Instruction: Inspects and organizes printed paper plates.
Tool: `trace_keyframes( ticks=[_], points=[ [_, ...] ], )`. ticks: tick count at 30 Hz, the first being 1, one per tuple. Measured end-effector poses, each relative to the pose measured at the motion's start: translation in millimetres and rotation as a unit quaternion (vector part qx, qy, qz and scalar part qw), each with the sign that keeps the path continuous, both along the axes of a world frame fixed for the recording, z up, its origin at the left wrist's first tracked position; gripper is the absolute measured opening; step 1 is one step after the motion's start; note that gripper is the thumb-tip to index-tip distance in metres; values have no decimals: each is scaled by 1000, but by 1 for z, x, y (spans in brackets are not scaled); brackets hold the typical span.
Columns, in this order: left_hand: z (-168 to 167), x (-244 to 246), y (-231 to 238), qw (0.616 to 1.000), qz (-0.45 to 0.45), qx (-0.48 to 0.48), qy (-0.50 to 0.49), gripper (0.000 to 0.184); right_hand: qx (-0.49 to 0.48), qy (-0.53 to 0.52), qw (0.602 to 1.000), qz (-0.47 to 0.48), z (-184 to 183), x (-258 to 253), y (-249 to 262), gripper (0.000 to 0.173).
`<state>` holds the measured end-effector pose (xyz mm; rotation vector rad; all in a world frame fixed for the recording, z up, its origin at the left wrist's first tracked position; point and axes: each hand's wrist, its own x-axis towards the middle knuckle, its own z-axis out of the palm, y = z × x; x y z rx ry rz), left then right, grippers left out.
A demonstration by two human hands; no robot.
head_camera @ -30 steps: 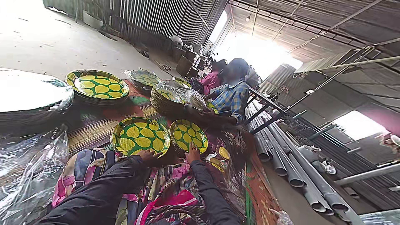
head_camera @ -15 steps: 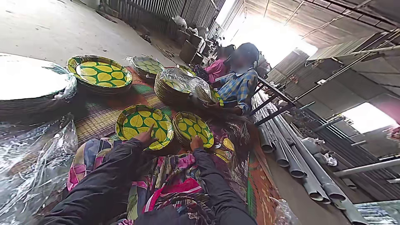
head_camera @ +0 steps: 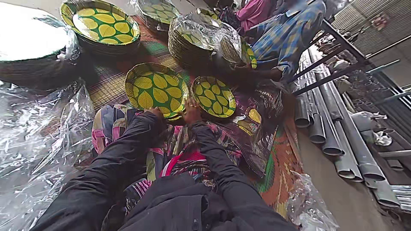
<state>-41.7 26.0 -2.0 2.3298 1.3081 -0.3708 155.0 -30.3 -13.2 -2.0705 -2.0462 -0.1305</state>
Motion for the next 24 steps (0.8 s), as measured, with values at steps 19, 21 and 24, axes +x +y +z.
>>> trace_keyframes(
  ticks=[19,21,24],
  points=[
    [7,2,-21,737,-97,564,-360,52,145,10,989,10,87,35,-31,23],
    [12,4,-34,791,-114,530,-284,61,136,3,986,92,69,15,-25,29],
    [9,6,-22,906,-51,325,-266,26,23,38,999,-19,59,9,-12,80]
  ],
)
